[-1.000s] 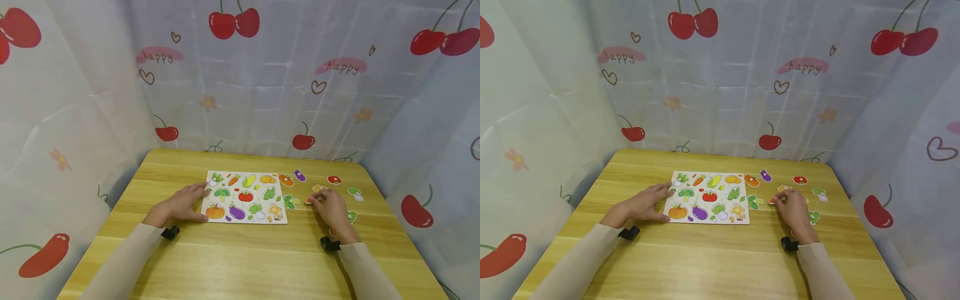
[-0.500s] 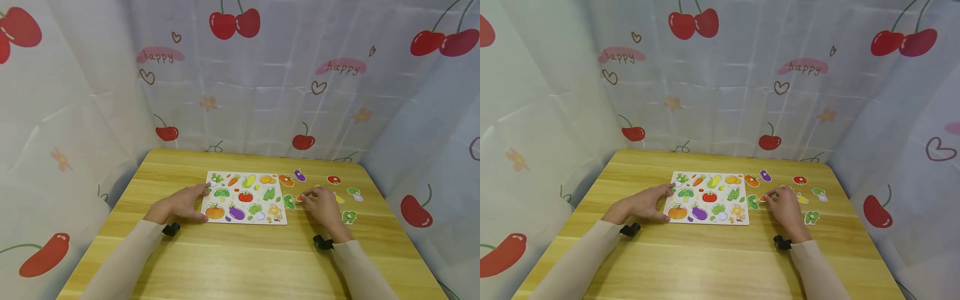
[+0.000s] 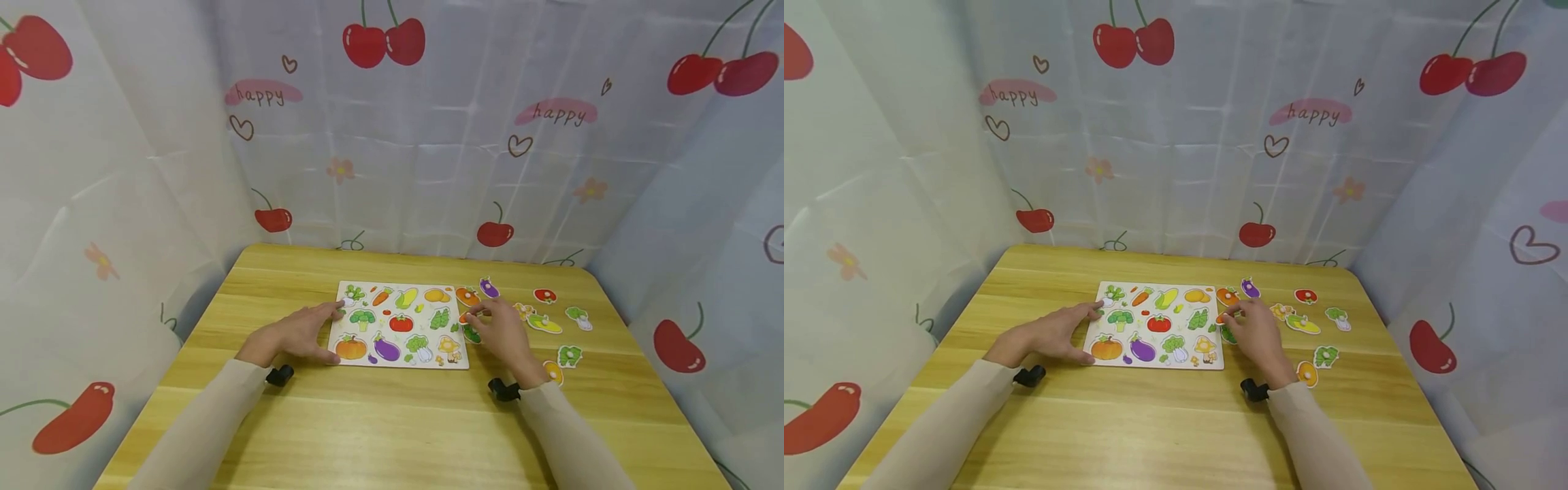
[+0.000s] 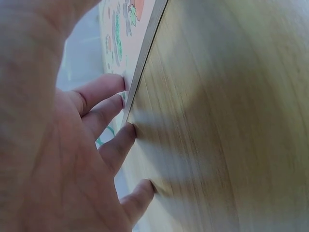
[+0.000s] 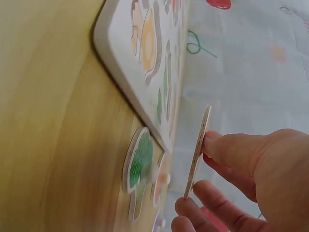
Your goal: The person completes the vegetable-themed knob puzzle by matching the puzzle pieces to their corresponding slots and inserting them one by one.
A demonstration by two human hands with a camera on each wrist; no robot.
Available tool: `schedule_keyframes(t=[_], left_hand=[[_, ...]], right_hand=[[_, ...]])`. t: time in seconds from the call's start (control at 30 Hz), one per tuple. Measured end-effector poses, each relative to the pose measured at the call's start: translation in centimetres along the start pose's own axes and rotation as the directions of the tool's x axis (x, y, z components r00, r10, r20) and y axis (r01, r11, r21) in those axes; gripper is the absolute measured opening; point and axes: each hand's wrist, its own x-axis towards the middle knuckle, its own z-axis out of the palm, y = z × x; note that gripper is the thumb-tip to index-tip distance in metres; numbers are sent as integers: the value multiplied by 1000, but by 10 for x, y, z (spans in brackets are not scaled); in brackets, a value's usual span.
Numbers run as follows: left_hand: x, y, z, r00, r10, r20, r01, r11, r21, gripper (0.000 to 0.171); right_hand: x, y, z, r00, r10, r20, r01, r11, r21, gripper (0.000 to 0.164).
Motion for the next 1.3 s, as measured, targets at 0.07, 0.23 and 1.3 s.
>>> schedule_keyframes(t=[0.07,0.23,1.3], left_hand=[[0,0,0,1000,-3,7,3,1000,0,108],[0,0,0,1000,-3,9,3,1000,-6,110],[-1,-2,-1,999,35,6,-35,999,-2,100]], right_hand=[[2,-3,3,1000,-7,0,7,1000,-1,19],[8,-12,9,1000,-31,0,31,999,14,16],[49,-69,76,998,-49,28,45,990,135,14]])
